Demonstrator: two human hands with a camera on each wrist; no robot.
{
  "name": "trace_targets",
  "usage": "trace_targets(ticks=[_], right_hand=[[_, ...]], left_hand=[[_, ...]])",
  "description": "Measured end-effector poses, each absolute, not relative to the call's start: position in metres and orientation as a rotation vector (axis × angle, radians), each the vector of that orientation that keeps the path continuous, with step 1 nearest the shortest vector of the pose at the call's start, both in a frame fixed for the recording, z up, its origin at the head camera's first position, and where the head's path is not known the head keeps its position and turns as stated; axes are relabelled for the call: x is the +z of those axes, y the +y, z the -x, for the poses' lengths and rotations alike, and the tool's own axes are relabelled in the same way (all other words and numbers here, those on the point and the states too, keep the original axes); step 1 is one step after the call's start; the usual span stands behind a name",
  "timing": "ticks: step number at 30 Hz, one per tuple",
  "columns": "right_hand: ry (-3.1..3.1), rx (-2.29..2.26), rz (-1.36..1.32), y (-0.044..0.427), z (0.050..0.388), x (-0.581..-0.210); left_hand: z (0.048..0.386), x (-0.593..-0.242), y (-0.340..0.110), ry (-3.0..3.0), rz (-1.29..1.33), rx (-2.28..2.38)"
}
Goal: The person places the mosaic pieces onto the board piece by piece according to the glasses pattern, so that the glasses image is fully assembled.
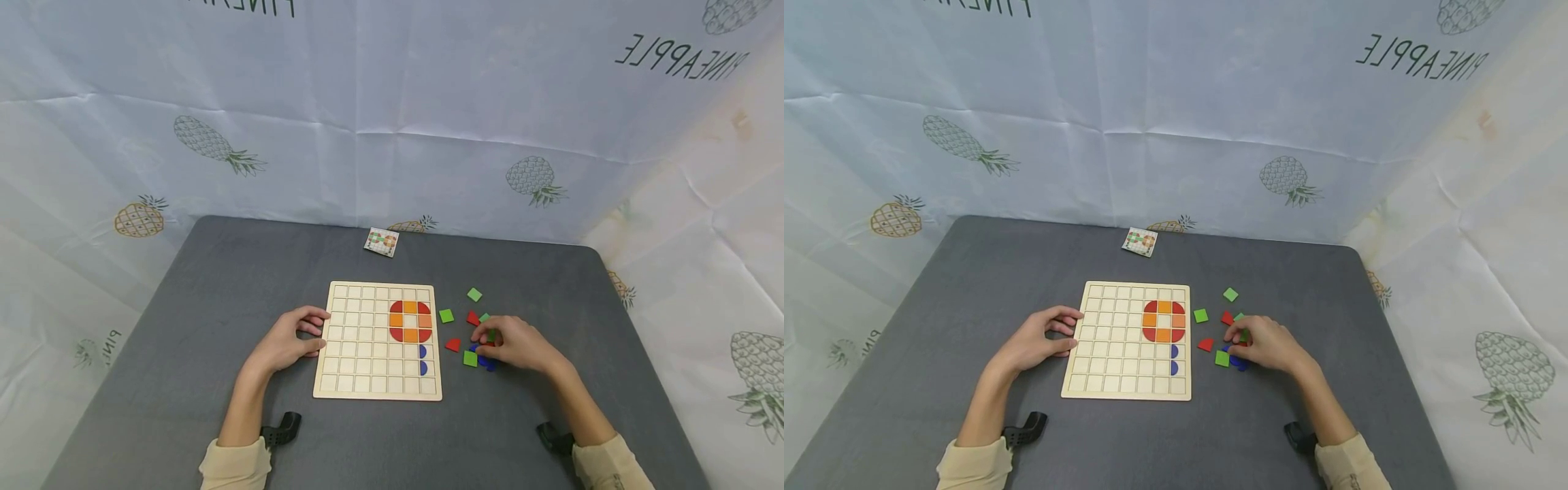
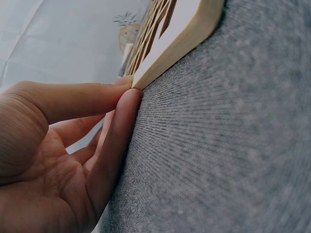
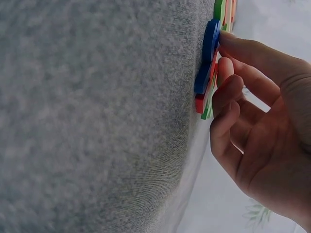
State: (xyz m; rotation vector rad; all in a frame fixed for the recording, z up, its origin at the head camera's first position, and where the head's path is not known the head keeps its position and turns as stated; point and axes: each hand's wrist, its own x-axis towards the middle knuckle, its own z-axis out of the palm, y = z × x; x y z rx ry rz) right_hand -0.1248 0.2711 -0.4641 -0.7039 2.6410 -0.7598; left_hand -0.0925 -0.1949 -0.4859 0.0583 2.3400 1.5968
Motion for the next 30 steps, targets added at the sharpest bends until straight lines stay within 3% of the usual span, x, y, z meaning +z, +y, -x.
trace_targets(ticks=[30], right_hand=[[2.637, -0.76, 0.686, 0.277, 0.1331, -0.4686]], left_hand=[[0.0924, -0.4852, -0.1943, 2.338, -0.063, 1.593]])
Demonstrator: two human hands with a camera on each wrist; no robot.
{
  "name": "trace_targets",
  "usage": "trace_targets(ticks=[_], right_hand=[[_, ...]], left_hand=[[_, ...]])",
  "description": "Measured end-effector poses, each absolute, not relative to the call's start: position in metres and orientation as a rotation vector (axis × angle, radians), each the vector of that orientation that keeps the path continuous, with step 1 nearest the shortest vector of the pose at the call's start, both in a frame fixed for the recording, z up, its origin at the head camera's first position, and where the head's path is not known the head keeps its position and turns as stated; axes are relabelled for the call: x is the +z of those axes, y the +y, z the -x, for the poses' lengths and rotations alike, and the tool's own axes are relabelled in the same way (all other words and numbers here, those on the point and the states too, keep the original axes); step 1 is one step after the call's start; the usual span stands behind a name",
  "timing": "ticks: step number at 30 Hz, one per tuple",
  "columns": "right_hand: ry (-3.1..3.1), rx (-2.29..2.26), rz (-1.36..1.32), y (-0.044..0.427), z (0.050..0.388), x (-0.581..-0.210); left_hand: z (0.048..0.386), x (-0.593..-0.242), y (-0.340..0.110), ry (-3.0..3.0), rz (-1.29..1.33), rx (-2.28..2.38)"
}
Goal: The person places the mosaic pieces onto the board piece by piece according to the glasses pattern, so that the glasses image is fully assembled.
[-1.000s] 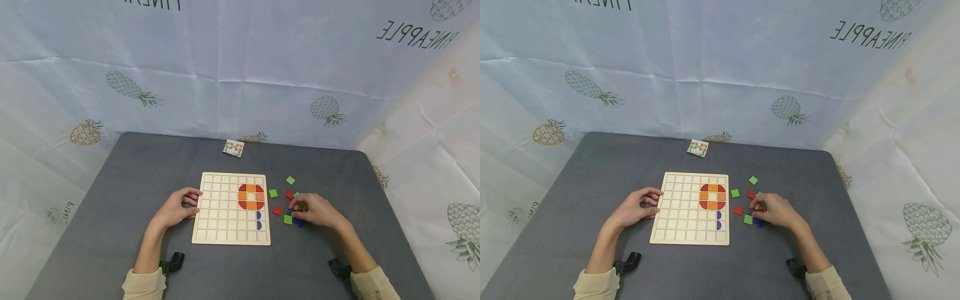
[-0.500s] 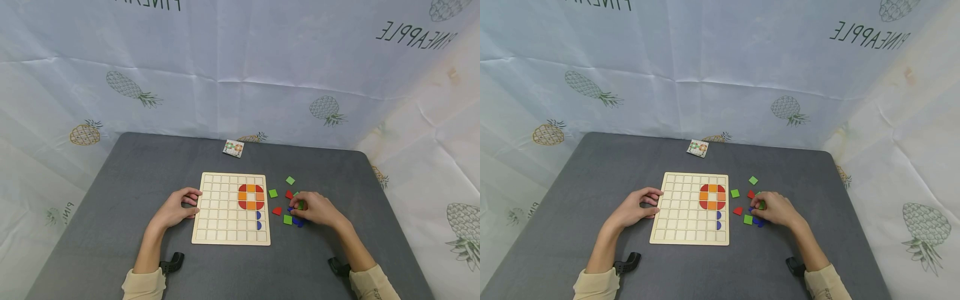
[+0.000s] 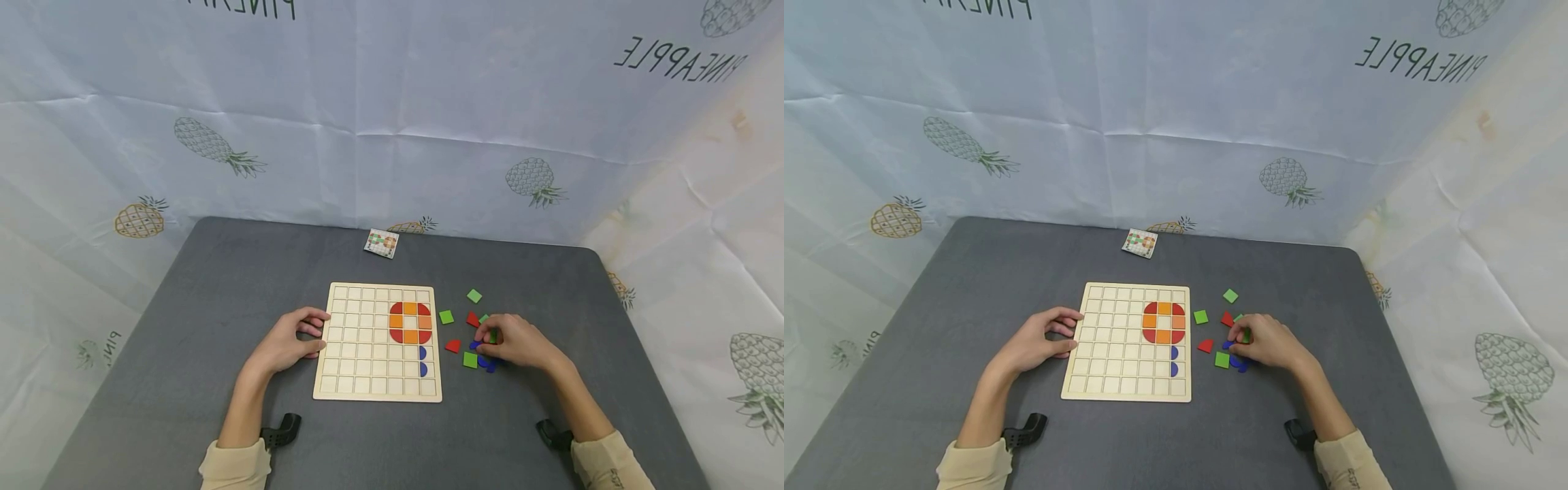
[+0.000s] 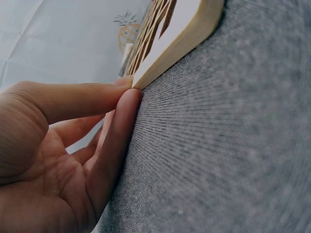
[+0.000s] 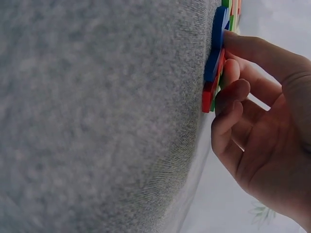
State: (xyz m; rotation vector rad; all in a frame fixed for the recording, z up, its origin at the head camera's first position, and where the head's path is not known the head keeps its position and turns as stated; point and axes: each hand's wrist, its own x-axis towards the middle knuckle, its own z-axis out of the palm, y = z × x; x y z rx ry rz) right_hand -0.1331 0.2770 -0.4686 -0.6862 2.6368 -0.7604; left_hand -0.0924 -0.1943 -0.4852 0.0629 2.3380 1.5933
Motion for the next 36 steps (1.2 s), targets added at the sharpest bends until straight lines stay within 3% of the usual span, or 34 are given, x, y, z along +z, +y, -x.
trace_targets(ticks=[36], right_hand=[[2.281, -1.198, 0.814, 0.221, 0.129, -0.463]], left_hand=[[0.092, -0.485, -0.195, 2.324, -0.059, 1.615]])
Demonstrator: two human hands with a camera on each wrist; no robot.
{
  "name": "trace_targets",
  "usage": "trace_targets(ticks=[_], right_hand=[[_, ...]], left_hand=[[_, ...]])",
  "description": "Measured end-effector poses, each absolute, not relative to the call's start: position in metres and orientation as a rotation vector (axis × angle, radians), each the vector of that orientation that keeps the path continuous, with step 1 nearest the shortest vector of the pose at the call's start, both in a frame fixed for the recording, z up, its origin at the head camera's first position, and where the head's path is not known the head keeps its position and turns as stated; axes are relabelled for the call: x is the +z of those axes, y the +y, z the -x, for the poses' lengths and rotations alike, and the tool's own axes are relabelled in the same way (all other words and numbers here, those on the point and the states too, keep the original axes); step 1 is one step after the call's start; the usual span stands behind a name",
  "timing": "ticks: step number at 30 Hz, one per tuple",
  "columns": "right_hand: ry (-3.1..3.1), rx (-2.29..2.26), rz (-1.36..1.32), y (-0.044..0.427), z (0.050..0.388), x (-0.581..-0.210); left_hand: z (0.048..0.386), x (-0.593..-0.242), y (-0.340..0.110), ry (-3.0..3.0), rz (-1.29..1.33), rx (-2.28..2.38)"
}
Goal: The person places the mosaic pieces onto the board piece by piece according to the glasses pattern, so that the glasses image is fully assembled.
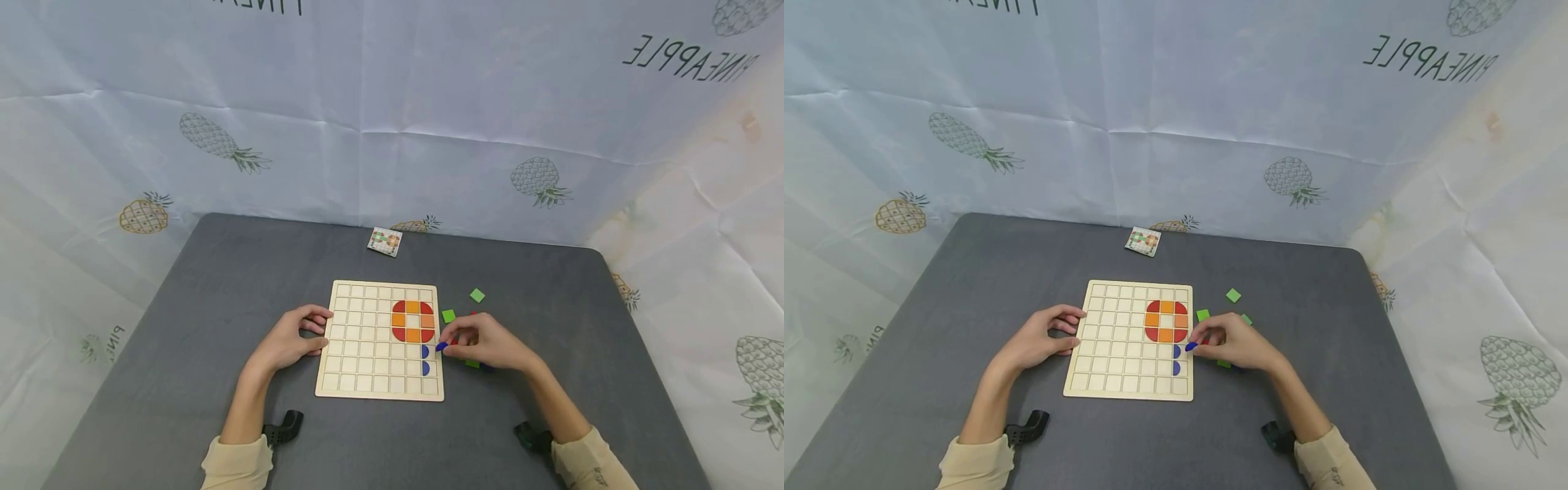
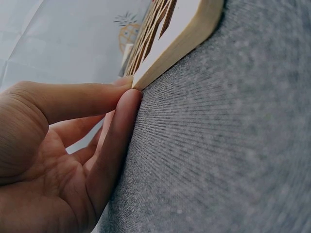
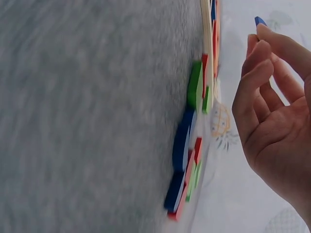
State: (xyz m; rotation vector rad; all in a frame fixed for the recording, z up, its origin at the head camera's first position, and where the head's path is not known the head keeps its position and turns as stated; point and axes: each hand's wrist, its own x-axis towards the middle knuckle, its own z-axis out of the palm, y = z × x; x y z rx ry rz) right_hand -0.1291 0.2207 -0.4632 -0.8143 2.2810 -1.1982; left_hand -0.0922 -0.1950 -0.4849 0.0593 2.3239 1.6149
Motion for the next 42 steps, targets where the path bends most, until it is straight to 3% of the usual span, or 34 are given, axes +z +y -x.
trace_targets(ticks=[16, 42], right_hand=[[2.114, -1.272, 0.866, 0.192, 0.127, -0.463], [2.184, -0.854, 0.992, 0.159, 0.106, -0.462]], left_hand=[[0.093, -0.486, -0.196, 2.332, -0.066, 1.611], [0.093, -0.487, -0.194, 2.341, -0.062, 1.6]])
